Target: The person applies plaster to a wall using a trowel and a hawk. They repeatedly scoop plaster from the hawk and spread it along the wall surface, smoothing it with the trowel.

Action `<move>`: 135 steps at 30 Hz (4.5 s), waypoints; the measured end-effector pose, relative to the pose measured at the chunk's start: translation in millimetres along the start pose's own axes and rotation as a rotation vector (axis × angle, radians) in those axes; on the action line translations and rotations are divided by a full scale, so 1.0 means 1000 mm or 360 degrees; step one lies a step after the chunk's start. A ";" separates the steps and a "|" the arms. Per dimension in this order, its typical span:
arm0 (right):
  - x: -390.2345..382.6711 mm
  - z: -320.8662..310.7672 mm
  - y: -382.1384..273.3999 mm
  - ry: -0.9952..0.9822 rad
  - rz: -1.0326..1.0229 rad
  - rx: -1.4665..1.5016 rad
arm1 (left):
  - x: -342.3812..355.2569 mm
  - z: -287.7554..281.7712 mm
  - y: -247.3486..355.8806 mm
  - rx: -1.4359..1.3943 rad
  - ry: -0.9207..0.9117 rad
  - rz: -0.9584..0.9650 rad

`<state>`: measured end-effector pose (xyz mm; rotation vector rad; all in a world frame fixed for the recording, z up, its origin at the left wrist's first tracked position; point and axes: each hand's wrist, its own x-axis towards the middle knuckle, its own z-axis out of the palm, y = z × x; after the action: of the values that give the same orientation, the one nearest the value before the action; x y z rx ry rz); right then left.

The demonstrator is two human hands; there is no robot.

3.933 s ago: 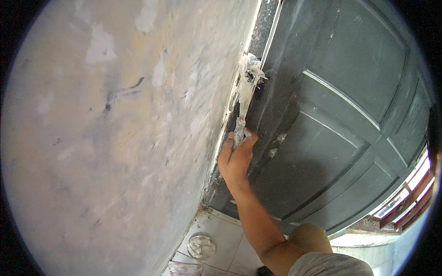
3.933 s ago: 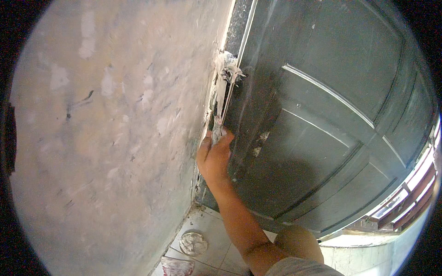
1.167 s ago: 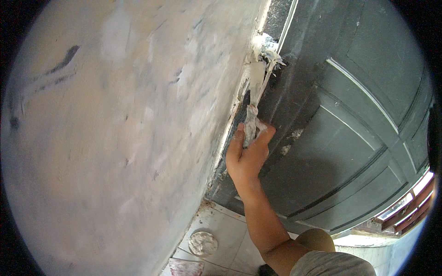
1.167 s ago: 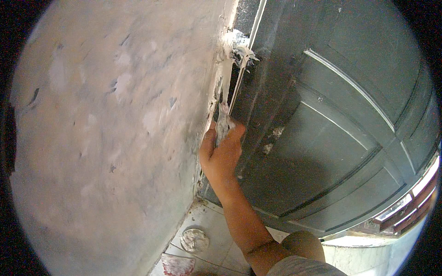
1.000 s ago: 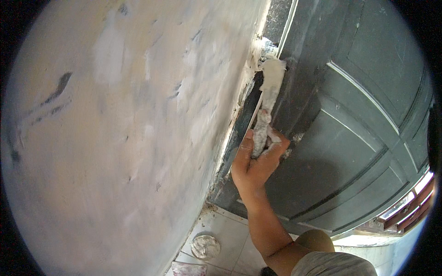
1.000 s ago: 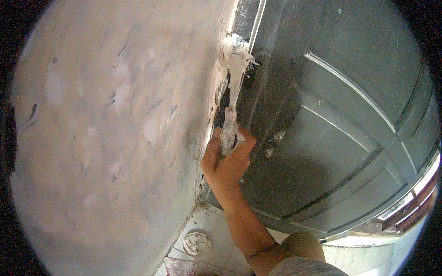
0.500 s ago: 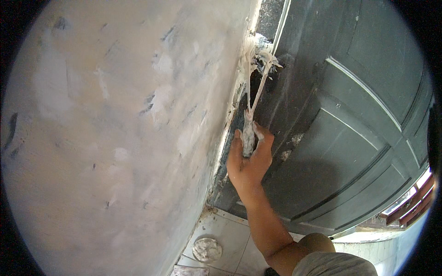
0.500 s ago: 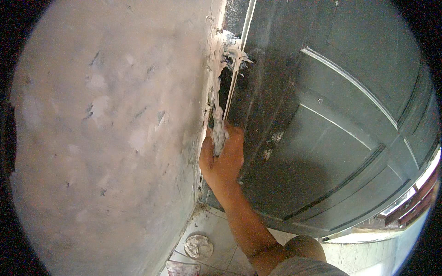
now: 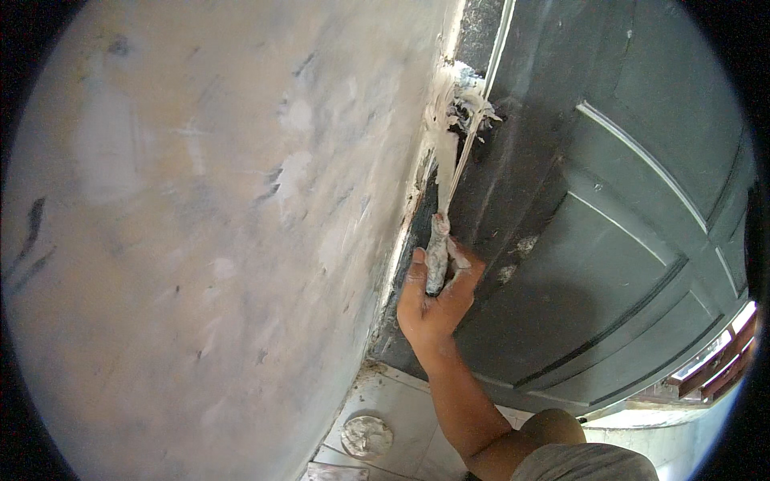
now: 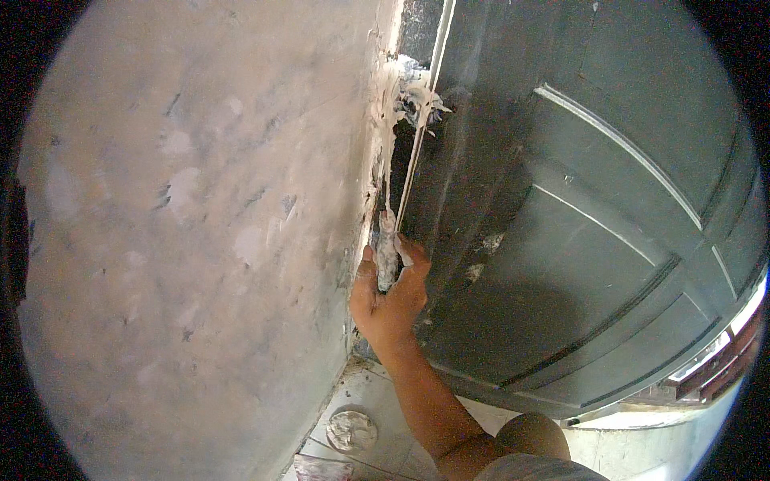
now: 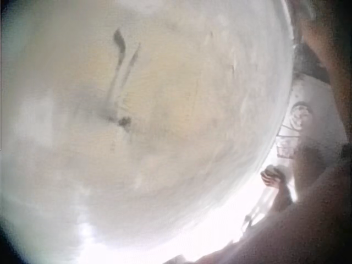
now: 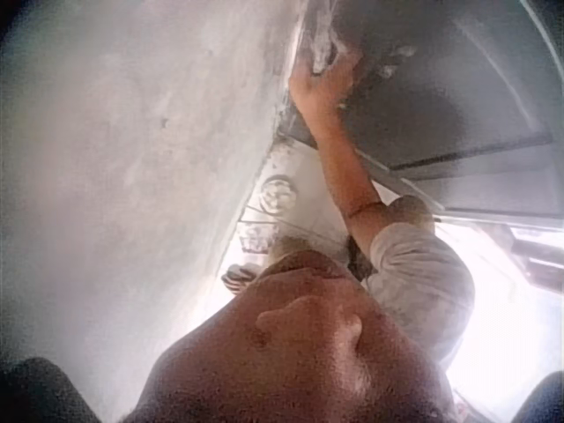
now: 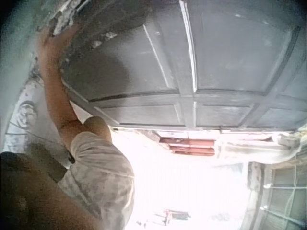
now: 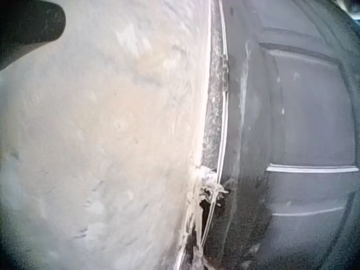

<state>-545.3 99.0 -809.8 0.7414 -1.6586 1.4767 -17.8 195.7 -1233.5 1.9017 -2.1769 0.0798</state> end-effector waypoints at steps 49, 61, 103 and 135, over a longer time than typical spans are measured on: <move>0.097 -0.091 -0.067 -0.0380 0.0043 -0.0117 | 0.000 -0.024 0.016 -0.0289 0.0325 -0.0021; 0.097 -0.103 -0.078 -0.0385 0.0113 -0.0094 | 0.003 -0.039 0.013 -0.0345 0.0386 -0.0032; -0.317 -0.194 0.175 -0.2359 0.1197 -0.0515 | -0.007 0.039 -0.015 -0.0072 -0.0088 -0.0282; -0.190 -0.199 0.075 -0.1824 0.1836 0.0385 | -0.003 0.024 -0.019 -0.0149 -0.0068 -0.0224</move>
<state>-474.4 292.8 -1006.6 0.8709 -3.1528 2.2324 -2.5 191.1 -1260.2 2.0143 -2.0279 -0.0876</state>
